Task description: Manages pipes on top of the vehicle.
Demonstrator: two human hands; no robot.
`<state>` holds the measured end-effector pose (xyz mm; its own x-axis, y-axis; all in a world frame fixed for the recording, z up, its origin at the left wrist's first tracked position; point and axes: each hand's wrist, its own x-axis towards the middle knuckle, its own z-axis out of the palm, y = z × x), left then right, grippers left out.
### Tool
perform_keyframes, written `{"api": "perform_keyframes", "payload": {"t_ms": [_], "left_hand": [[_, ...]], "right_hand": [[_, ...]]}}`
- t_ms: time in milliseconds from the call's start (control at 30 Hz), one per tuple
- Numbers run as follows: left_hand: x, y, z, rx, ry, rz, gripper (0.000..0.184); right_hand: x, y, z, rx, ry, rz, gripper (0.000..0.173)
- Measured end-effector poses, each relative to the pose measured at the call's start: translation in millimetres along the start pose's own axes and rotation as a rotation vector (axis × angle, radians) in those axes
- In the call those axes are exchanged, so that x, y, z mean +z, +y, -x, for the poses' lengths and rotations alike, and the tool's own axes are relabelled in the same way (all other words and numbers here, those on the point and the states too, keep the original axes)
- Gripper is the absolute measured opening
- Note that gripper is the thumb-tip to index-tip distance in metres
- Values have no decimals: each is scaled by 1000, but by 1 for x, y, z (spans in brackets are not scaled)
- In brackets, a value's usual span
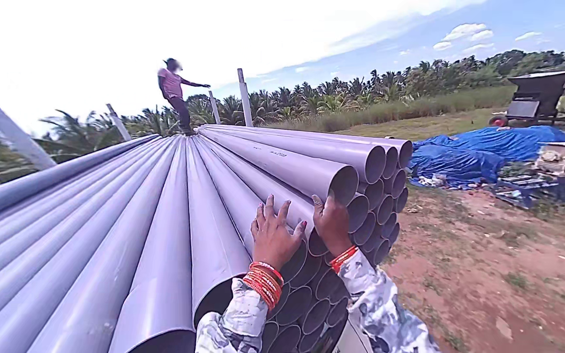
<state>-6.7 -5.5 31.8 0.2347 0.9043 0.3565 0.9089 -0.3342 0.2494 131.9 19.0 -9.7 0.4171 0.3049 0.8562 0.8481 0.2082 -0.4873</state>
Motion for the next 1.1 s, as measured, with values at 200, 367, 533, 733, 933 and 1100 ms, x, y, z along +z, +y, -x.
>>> {"api": "perform_keyframes", "payload": {"t_ms": [200, 367, 533, 733, 933, 1100], "left_hand": [[6, -10, 4, 37, 65, 32, 65], [5, -13, 10, 10, 38, 105, 50], [0, -13, 15, -43, -33, 126, 47], [-5, -10, 11, -54, -61, 78, 47], [-4, -10, 10, -65, -67, 83, 46], [-2, -10, 11, -67, -49, 84, 46]], "right_hand": [[-12, 19, -51, 195, -229, 119, 46], [-6, 45, -50, 190, -312, 131, 49], [-12, 52, -47, 168, -500, 209, 50], [-29, 32, -47, 134, -572, 336, 57], [-14, 44, -39, -2, -360, 306, 66], [2, 66, -35, -197, -149, 96, 56]]}}
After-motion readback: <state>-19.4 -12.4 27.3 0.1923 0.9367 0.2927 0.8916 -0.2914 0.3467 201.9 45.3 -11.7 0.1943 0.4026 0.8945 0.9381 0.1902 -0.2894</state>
